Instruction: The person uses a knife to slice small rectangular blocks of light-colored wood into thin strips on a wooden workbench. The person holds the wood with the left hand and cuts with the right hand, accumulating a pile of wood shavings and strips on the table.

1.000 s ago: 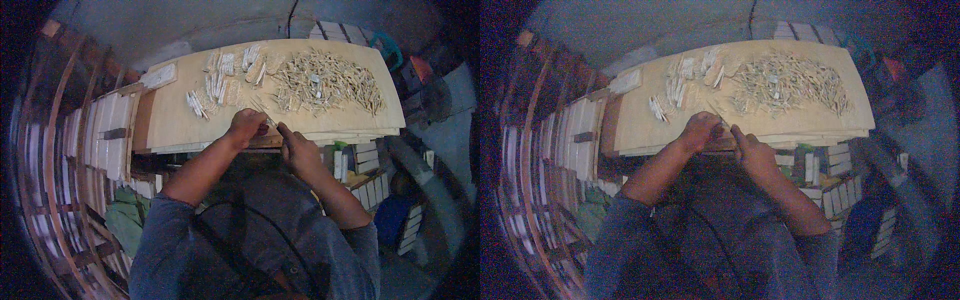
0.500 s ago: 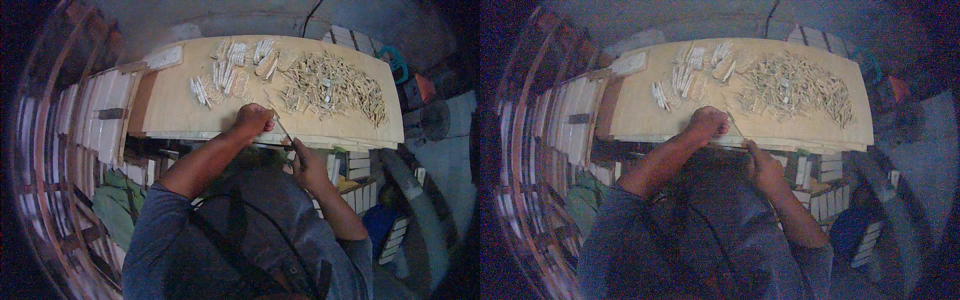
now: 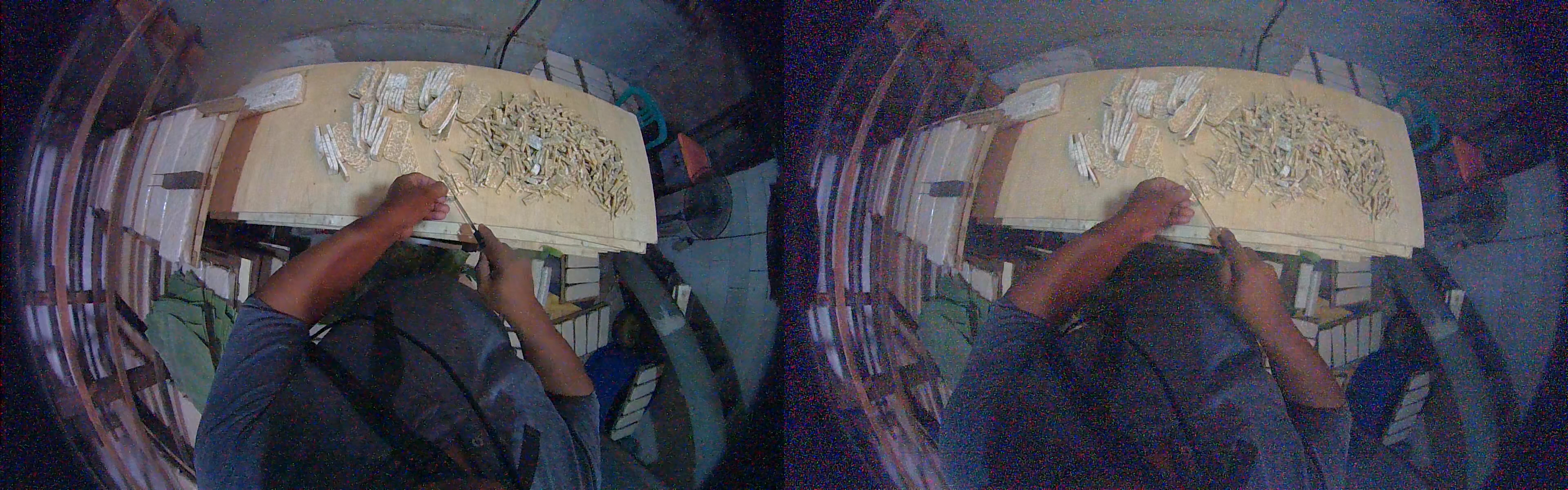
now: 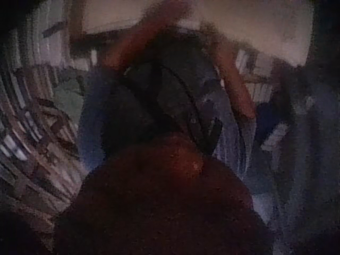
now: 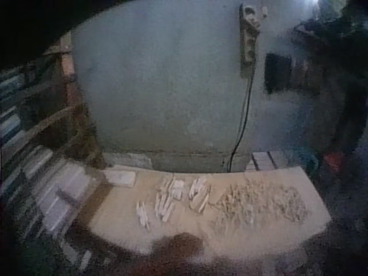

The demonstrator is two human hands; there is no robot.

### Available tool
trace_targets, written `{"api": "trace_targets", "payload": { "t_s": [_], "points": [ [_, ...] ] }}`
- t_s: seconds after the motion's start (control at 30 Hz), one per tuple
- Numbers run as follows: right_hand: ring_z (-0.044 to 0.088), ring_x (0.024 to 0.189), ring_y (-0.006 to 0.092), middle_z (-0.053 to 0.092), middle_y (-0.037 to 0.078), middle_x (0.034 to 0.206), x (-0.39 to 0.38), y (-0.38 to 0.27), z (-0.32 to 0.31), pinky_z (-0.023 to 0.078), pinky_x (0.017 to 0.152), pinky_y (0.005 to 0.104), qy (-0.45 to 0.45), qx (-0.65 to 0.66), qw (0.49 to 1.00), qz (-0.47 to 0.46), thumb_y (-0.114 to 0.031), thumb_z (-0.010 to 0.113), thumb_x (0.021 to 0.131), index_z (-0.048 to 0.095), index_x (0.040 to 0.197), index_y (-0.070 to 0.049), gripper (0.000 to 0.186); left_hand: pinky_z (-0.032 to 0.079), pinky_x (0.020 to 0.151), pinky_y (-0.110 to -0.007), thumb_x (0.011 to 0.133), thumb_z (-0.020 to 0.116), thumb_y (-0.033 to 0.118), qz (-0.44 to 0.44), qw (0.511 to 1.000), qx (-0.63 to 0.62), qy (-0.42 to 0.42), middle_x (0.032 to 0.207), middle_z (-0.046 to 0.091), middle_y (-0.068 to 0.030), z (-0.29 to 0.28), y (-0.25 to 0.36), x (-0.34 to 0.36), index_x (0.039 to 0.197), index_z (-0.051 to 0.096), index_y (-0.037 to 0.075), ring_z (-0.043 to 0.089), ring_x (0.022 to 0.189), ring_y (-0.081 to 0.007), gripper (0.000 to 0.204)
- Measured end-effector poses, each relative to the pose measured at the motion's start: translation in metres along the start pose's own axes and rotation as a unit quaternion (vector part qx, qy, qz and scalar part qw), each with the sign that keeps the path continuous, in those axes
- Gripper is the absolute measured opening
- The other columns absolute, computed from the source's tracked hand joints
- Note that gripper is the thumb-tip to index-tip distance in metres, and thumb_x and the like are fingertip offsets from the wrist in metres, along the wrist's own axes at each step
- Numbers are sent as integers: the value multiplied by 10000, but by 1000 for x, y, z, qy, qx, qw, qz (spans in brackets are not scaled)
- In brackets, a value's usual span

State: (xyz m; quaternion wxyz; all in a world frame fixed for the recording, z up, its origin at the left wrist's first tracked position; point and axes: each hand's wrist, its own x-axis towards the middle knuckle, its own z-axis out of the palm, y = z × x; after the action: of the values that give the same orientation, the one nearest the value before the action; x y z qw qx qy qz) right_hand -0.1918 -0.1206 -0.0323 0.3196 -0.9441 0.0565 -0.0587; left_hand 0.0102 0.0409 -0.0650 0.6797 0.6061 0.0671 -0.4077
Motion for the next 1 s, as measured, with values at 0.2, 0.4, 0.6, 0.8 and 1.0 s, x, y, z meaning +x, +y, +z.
{"api": "trace_targets", "payload": {
  "t_s": [0.2, 0.4, 0.6, 0.8, 1.0],
  "points": [
    [723, 863, 477, 709, 288, 1058, -4, -3, -1, 587, 745, 578, -50, -8, 997, 56, -132, 624, 973, 481, 1553, -162, 598, 653, 713, -350, 925, 778, 153, 18, 1000, -16, -10, 956, 729, -150, -3, -5, 1, 1070, 660, -50, 749, 827, -243, 276],
    [712, 836, 475, 705, 271, 1011, -11, 4, 5, 584, 736, 575, -11, -9, 1000, 23, -127, 628, 958, 478, 1558, -165, 619, 610, 729, -382, 947, 752, 167, -14, 1000, 14, 11, 920, 727, -130, 7, 4, -5, 1032, 680, 7, 730, 828, -278, 195],
    [710, 857, 468, 700, 268, 1001, -10, 3, 4, 585, 746, 562, -7, -5, 1000, 17, -129, 631, 957, 476, 1553, -163, 617, 542, 722, -489, 849, 766, 182, 363, 822, 423, -118, 827, 690, -165, -32, -9, 19, 872, 663, 56, 684, 823, -408, 164],
    [711, 823, 455, 692, 262, 1021, -8, -8, -1, 589, 729, 559, -42, -44, 997, 39, -156, 632, 962, 450, 1564, -158, 629, 572, 751, -443, 927, 714, 130, 131, 963, 199, -123, 885, 684, -132, -21, -2, 9, 910, 680, 36, 709, 854, -314, 101],
    [718, 885, 436, 713, 232, 986, -9, -21, -7, 565, 774, 554, -40, -62, 997, 37, -113, 657, 940, 499, 1535, -137, 617, 582, 854, -422, 971, 700, 170, 213, 938, 246, -120, 963, 692, -131, -26, -14, 15, 955, 694, 25, 710, 886, -287, 145]
  ]
}}
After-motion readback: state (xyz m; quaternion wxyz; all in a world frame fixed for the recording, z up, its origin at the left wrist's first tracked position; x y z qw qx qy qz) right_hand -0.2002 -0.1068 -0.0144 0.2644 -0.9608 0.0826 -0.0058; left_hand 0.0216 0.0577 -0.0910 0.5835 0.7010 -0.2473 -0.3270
